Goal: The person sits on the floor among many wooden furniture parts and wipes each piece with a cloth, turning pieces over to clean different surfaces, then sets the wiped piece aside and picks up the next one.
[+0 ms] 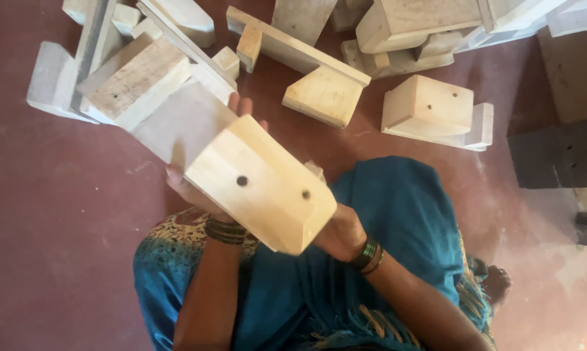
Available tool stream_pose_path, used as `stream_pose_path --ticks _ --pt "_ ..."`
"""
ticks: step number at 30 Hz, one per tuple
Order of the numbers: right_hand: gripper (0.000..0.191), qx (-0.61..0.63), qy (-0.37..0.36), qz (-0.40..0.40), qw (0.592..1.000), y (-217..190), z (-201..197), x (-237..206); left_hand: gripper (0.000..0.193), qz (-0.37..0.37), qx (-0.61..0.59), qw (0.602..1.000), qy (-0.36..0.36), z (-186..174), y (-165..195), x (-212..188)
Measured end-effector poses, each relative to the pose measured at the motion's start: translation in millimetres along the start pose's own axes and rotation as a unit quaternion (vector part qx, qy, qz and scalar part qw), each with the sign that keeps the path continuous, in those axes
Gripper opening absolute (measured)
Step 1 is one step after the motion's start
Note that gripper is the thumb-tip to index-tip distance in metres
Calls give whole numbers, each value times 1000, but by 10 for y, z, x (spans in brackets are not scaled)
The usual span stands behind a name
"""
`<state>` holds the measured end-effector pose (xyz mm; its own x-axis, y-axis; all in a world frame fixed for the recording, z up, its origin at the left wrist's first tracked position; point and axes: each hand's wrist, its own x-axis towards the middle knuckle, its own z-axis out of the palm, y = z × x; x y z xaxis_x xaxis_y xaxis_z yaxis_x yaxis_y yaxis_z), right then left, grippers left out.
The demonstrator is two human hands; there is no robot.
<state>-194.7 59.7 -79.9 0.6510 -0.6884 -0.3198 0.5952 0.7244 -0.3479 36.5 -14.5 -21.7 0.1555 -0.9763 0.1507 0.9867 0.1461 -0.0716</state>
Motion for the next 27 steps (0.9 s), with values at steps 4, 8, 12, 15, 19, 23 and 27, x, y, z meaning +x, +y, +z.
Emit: stream_pose_path --ticks 4,8,12,15,19,23,27 --pt "84 -47 -2 12 999 42 -144 -11 117 -98 133 986 -23 -143 52 -76" --pt "89 -43 -86 45 994 -29 -44 -116 115 -163 205 963 -60 -107 103 -138" --pt "92 -196 -123 -18 973 -141 170 -330 93 -195 426 876 113 -22 232 -263" --pt "92 -193 -26 0 981 -101 223 -460 82 -94 679 726 48 121 169 -306" --pt "83 -79 -27 42 996 -155 27 -565 79 -181 689 700 57 546 -46 -339" --pt "72 -101 -21 -38 994 -397 -211 -495 95 -143 662 715 -175 1050 -98 -324" --pt "68 -257 -22 -194 947 -661 -302 -389 91 -74 742 622 -238 1296 -420 -373"
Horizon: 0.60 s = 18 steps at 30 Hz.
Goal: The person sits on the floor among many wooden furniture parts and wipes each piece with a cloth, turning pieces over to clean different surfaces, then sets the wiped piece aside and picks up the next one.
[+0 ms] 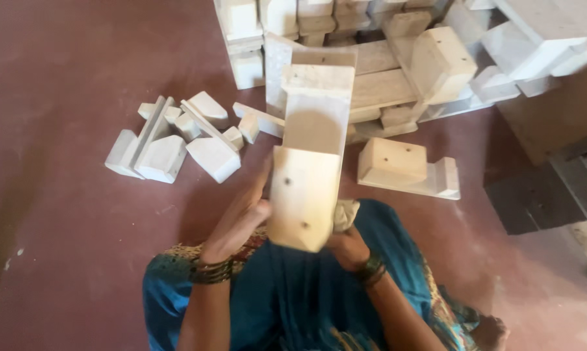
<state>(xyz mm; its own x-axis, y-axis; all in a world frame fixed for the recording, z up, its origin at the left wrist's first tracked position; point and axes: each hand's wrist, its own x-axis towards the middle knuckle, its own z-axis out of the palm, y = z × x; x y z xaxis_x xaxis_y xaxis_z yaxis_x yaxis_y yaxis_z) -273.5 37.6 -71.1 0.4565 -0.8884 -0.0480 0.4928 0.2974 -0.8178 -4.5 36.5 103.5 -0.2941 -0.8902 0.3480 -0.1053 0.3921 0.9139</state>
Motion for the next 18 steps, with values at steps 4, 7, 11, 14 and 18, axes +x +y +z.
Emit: stream_pose_path --ticks 4,7,11,14,18 --pt "57 -168 76 -135 974 -123 21 65 81 -104 85 990 44 409 -180 238" --pt "51 -353 92 -226 903 -324 221 15 72 -92 -27 987 132 605 -613 257" --pt "55 -585 74 -357 725 -712 727 -195 69 -121 -363 909 165 683 -1283 -27" --pt "61 -650 -22 -354 673 -925 1132 -423 75 -57 -644 763 16 622 -1631 -246" --pt "55 -643 -88 -321 690 -952 1538 -456 77 -33 -635 766 91 435 -1772 -510"
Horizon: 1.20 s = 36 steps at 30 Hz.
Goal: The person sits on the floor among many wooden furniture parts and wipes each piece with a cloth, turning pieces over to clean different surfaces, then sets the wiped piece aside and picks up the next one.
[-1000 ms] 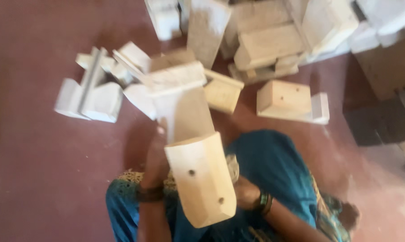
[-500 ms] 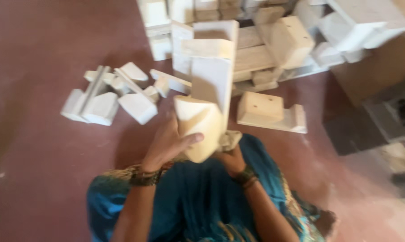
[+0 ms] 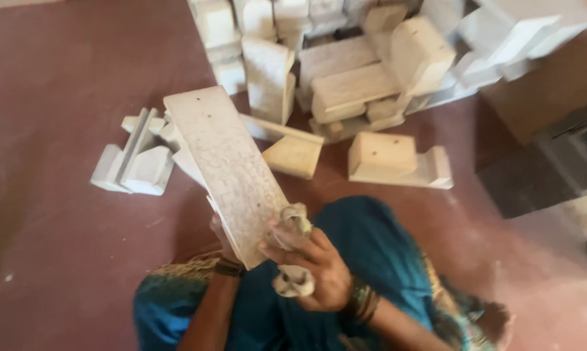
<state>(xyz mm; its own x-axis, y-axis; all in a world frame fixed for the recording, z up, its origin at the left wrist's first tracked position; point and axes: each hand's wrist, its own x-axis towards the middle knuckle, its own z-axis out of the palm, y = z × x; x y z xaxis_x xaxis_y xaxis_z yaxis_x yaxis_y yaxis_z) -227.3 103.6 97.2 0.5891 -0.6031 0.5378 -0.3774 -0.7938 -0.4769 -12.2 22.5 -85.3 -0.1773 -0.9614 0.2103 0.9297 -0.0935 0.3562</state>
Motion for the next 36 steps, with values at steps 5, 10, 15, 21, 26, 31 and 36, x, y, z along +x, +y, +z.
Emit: stream_pose_path --ticks 5,10,15,21,26,31,36 --pt "66 92 -64 -46 993 -41 332 344 79 -57 -8 998 9 -21 166 -276" --pt "90 -107 -222 -85 965 31 762 629 81 -74 -10 997 7 -85 284 -242" --pt "86 -122 -112 -141 976 367 766 1061 83 -74 -19 997 -7 -99 379 -124" --pt "43 -36 -154 158 975 851 409 1848 85 -70 -18 997 3 -146 412 -102" --pt "57 -71 -75 6 995 682 501 1874 87 -65 -15 998 19 -286 412 -135" --pt "88 -120 -170 -150 967 309 1106 1917 89 -79 -6 996 30 -376 405 -306" --pt "67 -362 -236 -104 896 520 1118 2367 91 -79 -5 996 36 -438 395 -334"
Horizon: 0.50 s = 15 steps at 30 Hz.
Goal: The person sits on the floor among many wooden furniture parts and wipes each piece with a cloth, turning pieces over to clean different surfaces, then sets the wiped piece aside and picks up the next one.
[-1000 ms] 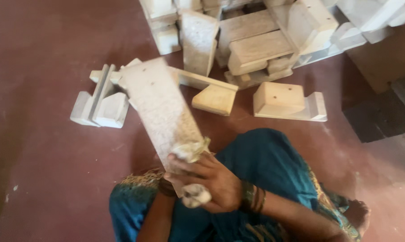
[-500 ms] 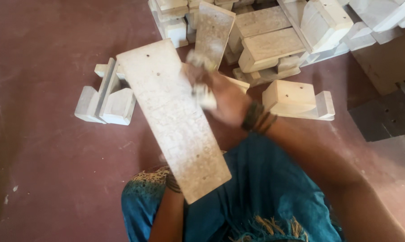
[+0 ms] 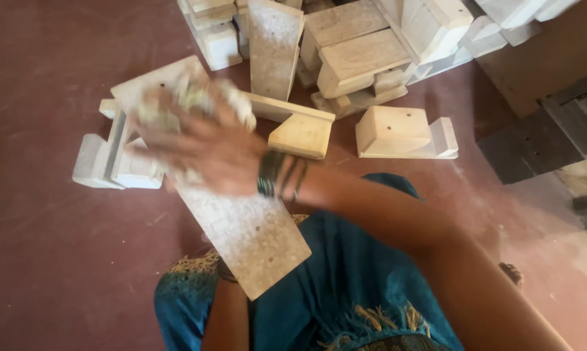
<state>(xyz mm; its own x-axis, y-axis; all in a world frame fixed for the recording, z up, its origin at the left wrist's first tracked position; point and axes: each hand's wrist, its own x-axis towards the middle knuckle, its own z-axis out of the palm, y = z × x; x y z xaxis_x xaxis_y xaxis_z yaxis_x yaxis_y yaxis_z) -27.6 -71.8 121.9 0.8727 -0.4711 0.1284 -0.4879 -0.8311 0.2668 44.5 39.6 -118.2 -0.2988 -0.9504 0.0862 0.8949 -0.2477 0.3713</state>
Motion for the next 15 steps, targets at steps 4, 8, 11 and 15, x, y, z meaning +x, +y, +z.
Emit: stream_pose_path --ticks 4,8,11,15 --pt "73 67 84 116 987 344 169 201 92 12 -3 1000 13 -64 -49 2" --pt "77 160 230 156 947 306 482 71 94 35 -6 999 36 -141 -88 25" --pt "69 234 202 194 931 182 578 -199 95 44 -5 998 47 -178 -125 60" --pt "64 280 185 173 926 -37 488 -595 96 75 -15 994 76 -226 -134 109"
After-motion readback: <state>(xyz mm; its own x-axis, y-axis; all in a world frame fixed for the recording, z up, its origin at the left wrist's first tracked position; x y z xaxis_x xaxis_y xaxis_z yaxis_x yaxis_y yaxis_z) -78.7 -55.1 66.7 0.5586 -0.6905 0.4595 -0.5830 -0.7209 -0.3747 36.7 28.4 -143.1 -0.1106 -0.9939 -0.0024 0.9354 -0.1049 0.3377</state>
